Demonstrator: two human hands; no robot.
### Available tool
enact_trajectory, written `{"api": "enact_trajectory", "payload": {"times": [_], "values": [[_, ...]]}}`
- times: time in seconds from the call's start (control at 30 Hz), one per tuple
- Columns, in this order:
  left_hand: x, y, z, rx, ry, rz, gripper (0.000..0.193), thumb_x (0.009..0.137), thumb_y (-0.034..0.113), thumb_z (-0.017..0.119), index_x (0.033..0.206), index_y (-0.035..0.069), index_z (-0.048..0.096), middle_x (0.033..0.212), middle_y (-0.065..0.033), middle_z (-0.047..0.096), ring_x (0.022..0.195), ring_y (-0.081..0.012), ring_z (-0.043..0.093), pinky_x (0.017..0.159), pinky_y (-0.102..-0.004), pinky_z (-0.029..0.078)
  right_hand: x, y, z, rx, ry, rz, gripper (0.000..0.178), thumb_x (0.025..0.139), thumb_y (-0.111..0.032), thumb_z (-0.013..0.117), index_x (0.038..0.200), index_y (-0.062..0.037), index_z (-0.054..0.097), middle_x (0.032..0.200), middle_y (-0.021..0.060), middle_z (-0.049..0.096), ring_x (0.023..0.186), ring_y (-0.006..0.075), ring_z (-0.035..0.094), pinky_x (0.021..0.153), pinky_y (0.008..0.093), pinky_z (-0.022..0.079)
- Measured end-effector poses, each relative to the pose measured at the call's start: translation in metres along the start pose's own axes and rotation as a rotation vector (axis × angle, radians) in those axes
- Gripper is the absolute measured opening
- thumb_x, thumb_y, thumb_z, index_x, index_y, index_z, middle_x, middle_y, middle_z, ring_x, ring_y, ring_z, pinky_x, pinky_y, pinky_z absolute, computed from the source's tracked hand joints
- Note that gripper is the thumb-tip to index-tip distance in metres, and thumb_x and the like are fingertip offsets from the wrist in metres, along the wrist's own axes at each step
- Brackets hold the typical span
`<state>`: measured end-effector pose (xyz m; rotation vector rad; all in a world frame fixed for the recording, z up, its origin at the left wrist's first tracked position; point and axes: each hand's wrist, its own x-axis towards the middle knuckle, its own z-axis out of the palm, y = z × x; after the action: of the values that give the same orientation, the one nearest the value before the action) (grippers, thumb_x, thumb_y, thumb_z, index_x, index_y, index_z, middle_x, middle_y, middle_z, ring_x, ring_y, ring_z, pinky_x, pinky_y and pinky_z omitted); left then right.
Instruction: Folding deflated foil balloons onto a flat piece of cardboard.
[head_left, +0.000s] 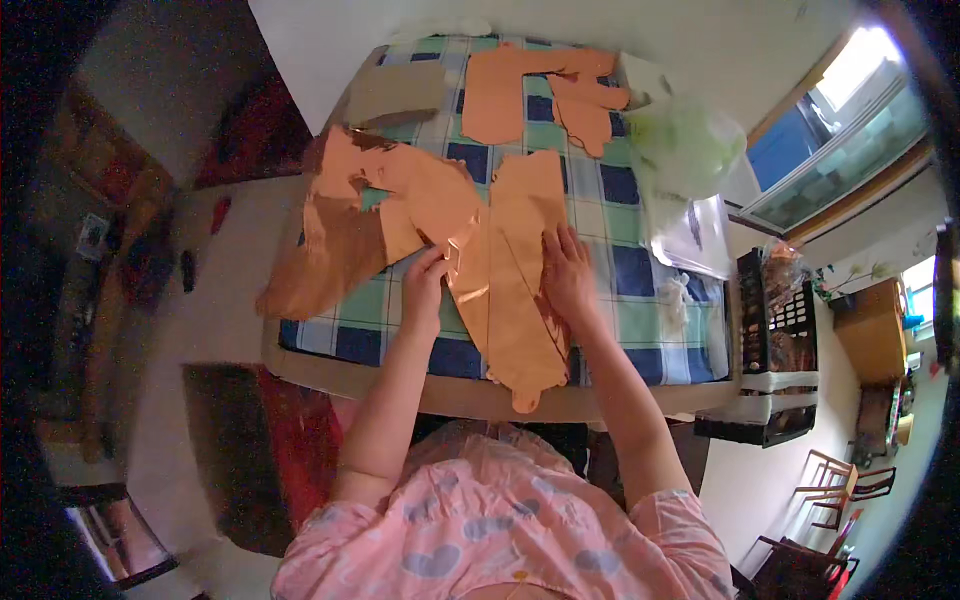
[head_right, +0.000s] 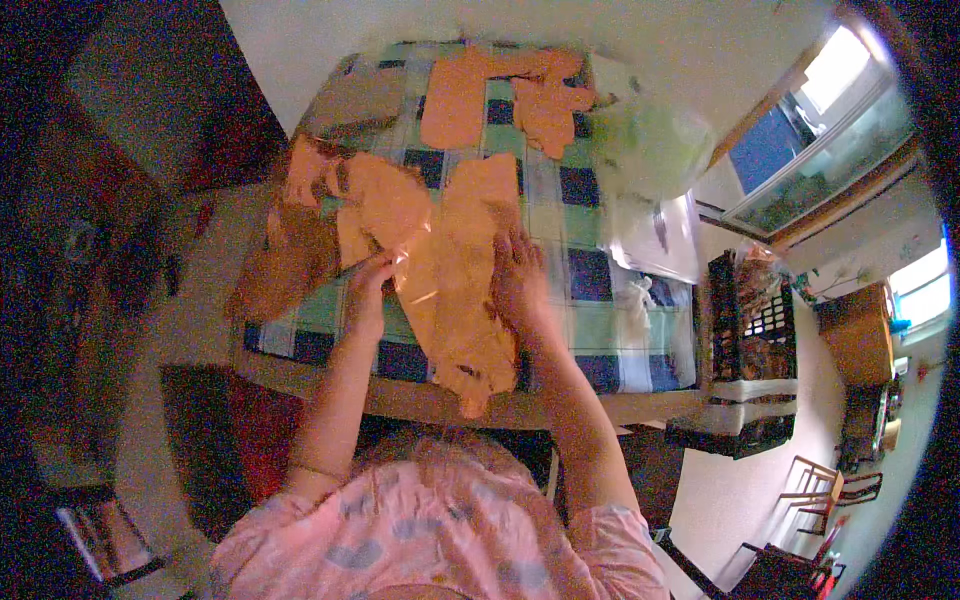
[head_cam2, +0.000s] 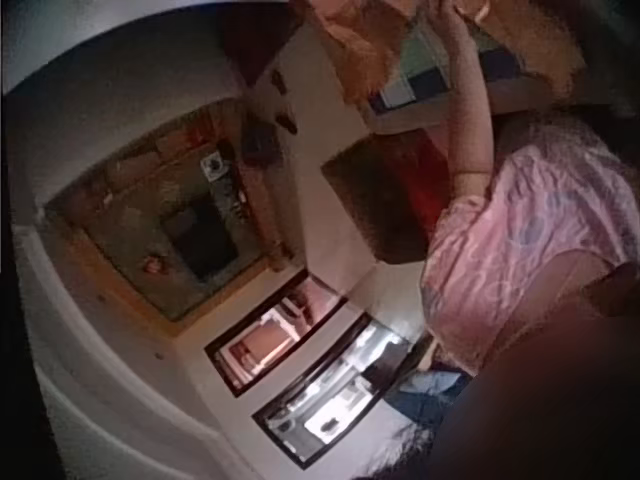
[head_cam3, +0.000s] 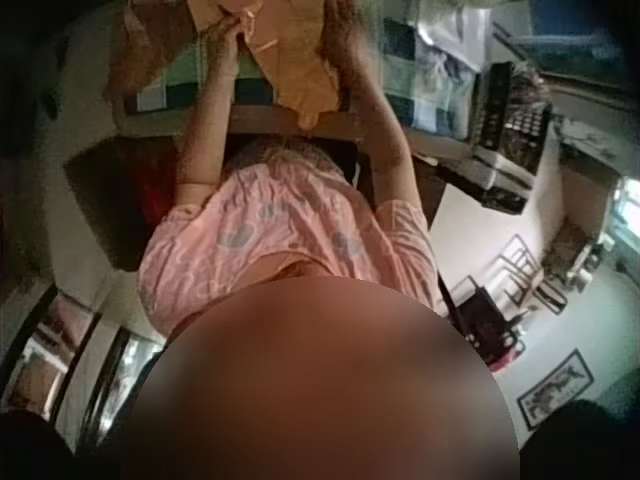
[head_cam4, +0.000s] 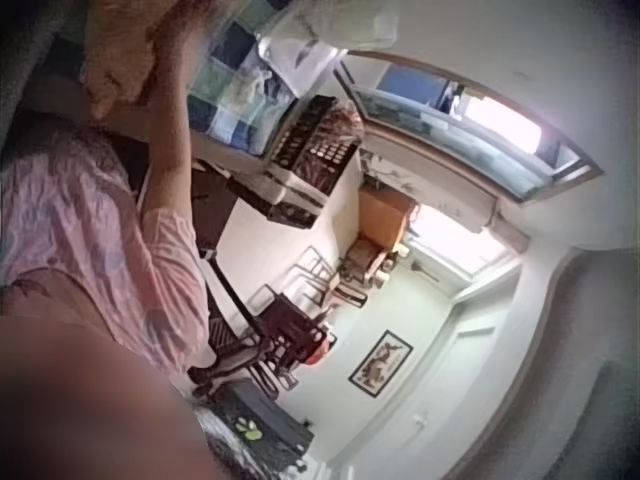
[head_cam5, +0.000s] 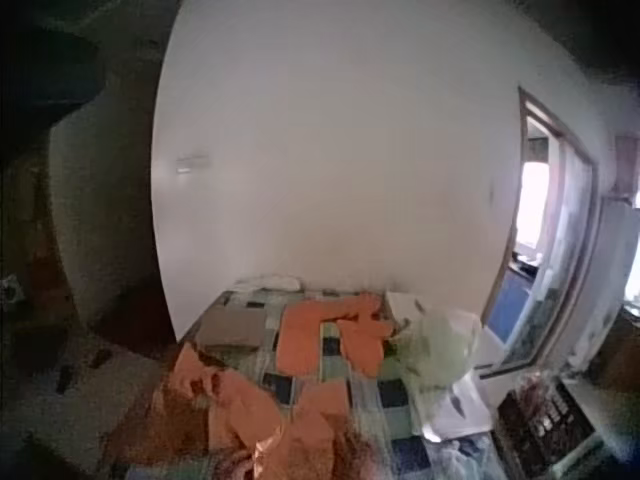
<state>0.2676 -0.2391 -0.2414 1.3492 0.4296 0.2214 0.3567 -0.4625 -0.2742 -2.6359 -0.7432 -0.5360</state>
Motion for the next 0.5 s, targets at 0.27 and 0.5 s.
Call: {"api": "enact_trajectory", "payload": {"times": [0.27,0.5], "values": [[0.003,-0.027,0.053,0.438,0.047,0.426,0.032,0.087,0.018,0.060,0.113,0.000,0.058,0.116,-0.0161,0.055,0.110,-0.0290,0.051,0.094,-0.0375,0.040,-0.002,0.005,0.003,-0.040,-0.015,0.009,0.039,0.091,-0.016,0.048,0.129,-0.0082,0.050,0.137,0.0176,0.044,0.130,0.0351,0.038,0.105,0.0469,0.031],[0.012,-0.037,0.088,0.571,-0.166,0.645,0.025,0.081,0.001,0.053,0.106,-0.002,0.052,0.110,-0.0189,0.055,0.103,-0.0355,0.053,0.087,-0.0406,0.043,0.003,0.005,0.003,0.024,0.004,-0.022,0.042,0.088,-0.012,0.049,0.130,-0.0064,0.048,0.137,0.0180,0.044,0.129,0.0358,0.038,0.105,0.0472,0.030]]}}
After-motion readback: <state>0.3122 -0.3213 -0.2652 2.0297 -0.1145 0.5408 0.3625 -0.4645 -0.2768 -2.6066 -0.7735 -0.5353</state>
